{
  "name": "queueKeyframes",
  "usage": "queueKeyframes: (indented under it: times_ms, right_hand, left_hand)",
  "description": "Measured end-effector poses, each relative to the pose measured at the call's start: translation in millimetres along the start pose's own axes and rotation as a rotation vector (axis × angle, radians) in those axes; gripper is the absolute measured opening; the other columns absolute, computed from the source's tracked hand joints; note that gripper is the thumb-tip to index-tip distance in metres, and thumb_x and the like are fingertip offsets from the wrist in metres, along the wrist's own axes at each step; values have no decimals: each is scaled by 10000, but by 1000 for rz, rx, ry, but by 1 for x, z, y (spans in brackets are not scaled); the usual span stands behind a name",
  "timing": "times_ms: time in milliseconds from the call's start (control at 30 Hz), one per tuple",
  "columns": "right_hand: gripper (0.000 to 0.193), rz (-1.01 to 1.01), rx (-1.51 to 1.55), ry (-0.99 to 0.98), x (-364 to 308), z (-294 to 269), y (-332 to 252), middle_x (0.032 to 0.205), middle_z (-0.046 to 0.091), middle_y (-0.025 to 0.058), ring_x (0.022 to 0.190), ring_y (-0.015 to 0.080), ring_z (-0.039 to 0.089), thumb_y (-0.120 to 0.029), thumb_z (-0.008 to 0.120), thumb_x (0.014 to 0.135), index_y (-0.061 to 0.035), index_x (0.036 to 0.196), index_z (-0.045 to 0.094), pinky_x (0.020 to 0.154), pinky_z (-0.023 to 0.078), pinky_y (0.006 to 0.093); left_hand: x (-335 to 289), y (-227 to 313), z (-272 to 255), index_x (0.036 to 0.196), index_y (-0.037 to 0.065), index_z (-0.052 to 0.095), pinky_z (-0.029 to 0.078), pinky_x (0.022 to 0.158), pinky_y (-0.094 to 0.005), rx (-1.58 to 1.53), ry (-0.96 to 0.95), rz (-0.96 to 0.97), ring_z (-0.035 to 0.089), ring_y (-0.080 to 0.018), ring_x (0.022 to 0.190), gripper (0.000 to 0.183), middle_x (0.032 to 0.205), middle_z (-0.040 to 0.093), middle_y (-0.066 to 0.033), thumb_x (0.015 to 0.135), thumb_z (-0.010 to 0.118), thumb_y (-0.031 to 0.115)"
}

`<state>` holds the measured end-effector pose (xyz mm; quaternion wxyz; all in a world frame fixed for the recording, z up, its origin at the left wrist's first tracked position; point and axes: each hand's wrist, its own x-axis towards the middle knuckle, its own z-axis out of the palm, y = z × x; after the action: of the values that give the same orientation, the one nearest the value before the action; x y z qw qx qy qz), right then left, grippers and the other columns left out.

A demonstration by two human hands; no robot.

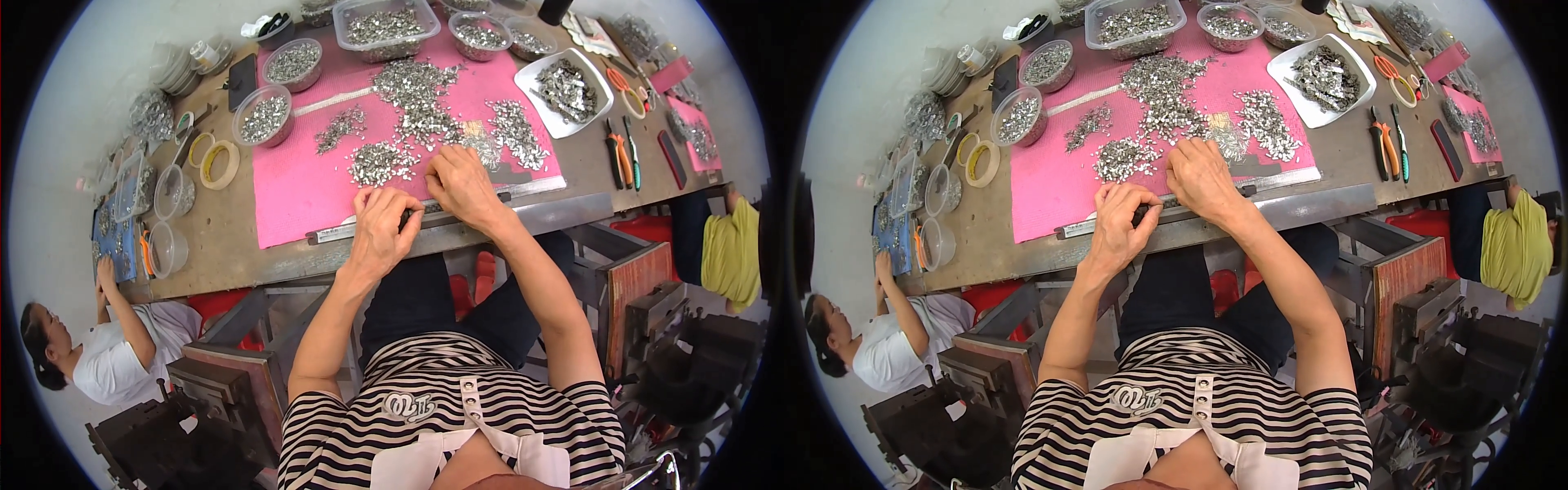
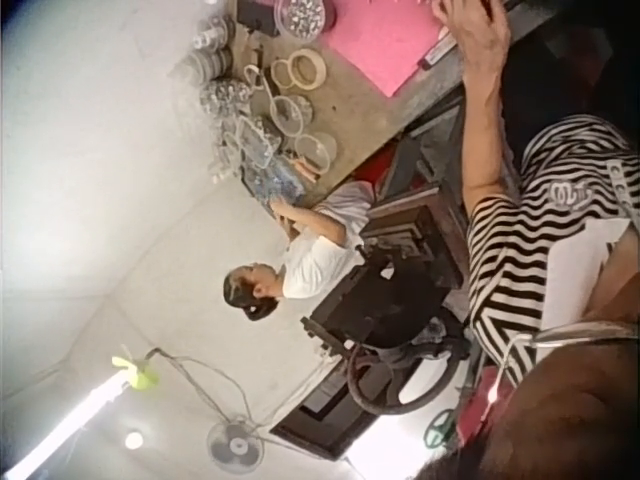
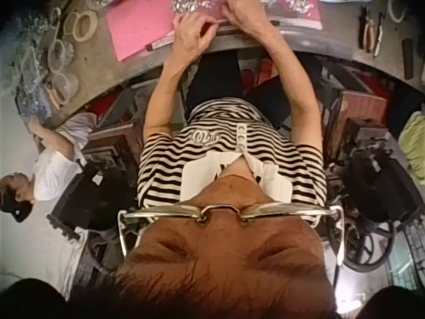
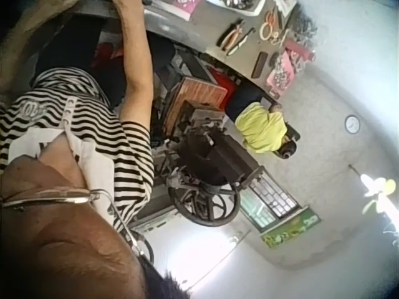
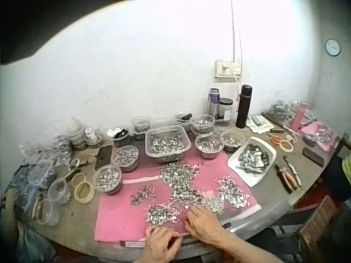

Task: The person arranges small metal components by hand, taking them from containers and placing them into a row on a tray for processing with a manual press machine.

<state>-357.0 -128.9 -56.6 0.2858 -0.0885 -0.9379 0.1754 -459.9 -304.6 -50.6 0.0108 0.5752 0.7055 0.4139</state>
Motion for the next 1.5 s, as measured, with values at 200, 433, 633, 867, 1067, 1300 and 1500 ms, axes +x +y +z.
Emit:
queueKeyframes:
  times_ms: [200,433,633,867,1067,1300,1500]
  right_hand:
    - [138,-21,197,-64,-14,-25,-18,853,568,95,834,292,572,-18,721,805,-32,885,610,751,421,402]
    - [141,-200,27,-67,-28,-23,-29,892,517,123,861,304,556,-35,689,803,-25,879,570,773,454,418]
    - [134,-297,-96,-124,-28,-25,-31,896,505,111,857,287,552,-65,677,806,-28,884,575,787,465,414]
    - [133,-218,120,-145,-19,-27,-18,901,575,80,864,278,587,-57,722,840,-34,952,656,781,448,405]
    - [81,-86,27,10,6,8,-6,910,586,113,911,290,594,-71,702,858,-28,915,664,813,450,408]
    - [104,-94,-31,-19,7,6,-4,883,572,100,893,277,593,-68,714,836,-41,913,650,792,432,404]
    - [126,-62,180,-140,-17,-33,-25,888,567,90,872,280,576,-15,708,815,-36,909,627,790,420,395]
  left_hand:
    - [-1,-1,-4,909,52,699,395,968,-422,11,-23,23,621,-233,913,88,932,664,-55,835,746,55]
    - [-2,-1,-7,1001,39,709,403,1041,-470,-93,-18,-44,639,-256,859,117,882,668,-77,886,697,18]
    - [-4,-3,-1,1029,59,703,402,975,-455,-37,109,-58,621,-261,828,146,861,661,-74,893,684,11]
    - [12,-17,-11,992,112,735,342,973,-410,208,113,-134,618,-183,801,102,854,686,-5,896,758,137]
    - [25,-23,5,949,112,727,341,969,-444,318,128,-91,600,-215,846,118,837,652,-16,872,786,179]
    - [26,-22,6,905,119,697,342,977,-502,319,98,-107,580,-250,904,123,888,638,-26,846,792,172]
    - [26,-27,7,864,117,685,340,974,-512,313,108,-104,583,-247,898,141,878,642,-21,840,797,199]
